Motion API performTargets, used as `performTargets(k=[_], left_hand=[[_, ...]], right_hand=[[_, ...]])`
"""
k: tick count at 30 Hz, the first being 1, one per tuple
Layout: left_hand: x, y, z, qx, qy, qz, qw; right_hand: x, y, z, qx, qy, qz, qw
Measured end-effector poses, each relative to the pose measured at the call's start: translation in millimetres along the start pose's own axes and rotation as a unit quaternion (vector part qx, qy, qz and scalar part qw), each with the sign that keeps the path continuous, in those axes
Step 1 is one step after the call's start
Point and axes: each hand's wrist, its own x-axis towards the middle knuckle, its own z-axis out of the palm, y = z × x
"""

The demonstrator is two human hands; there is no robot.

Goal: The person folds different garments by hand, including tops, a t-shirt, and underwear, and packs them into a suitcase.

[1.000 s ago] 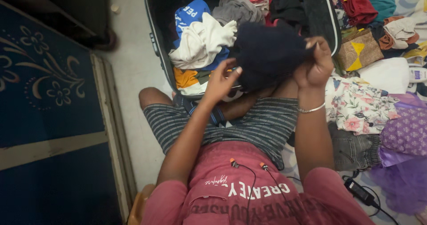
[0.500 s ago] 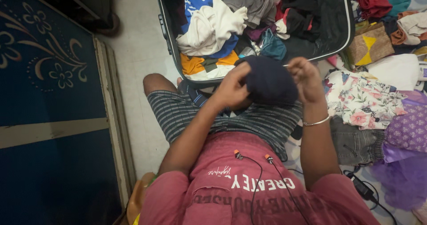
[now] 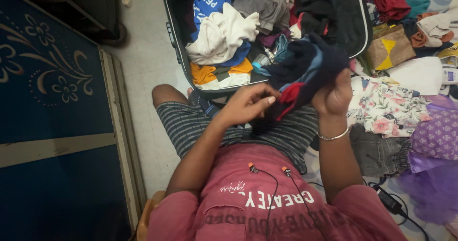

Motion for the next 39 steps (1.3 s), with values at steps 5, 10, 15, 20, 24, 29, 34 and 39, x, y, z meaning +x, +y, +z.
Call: performTargets(k=[5, 10, 15, 20, 24, 29, 34, 39], left_hand=[[4.2, 16.9, 14.9, 0.065, 0.036, 0.083, 0.994], [8.2, 2.0, 26.9, 0.126, 0.058, 0.078, 0.987], [12.3, -42.1, 10.0, 0.016, 0.161, 0.13, 0.978], [4.0, -42.3, -36.5, -0.279, 0.23, 0.231, 0.903], [1.3, -36.3, -45.4, -0.297, 0.237, 0.277, 0.883], [19.9, -48.1, -52.2, -0.115, 0.368, 0.236, 0.892], [0.2, -53.9, -44.8, -0.025, 0.362, 0.139, 0.921], [-16.2, -38.6, -34.8, 0.123, 0.364, 0.111, 0.916]], right_hand=[[2.1, 4.2, 0.8, -0.016, 0.009, -0.111, 0.994], [1.9, 7.0, -12.7, -0.077, 0.053, -0.169, 0.981], [4.6, -26.8, -6.3, 0.033, 0.015, -0.155, 0.987], [16.6, -55.4, 4.9, -0.016, -0.007, -0.183, 0.983], [12.4, -40.6, -0.7, -0.05, -0.016, -0.138, 0.989], [26.5, 1.5, -35.0, -0.084, 0.145, 0.025, 0.986], [4.4, 34.4, -60.9, -0.163, 0.18, 0.116, 0.963], [-37.0, 51.6, -58.4, -0.588, 0.093, 0.118, 0.795]])
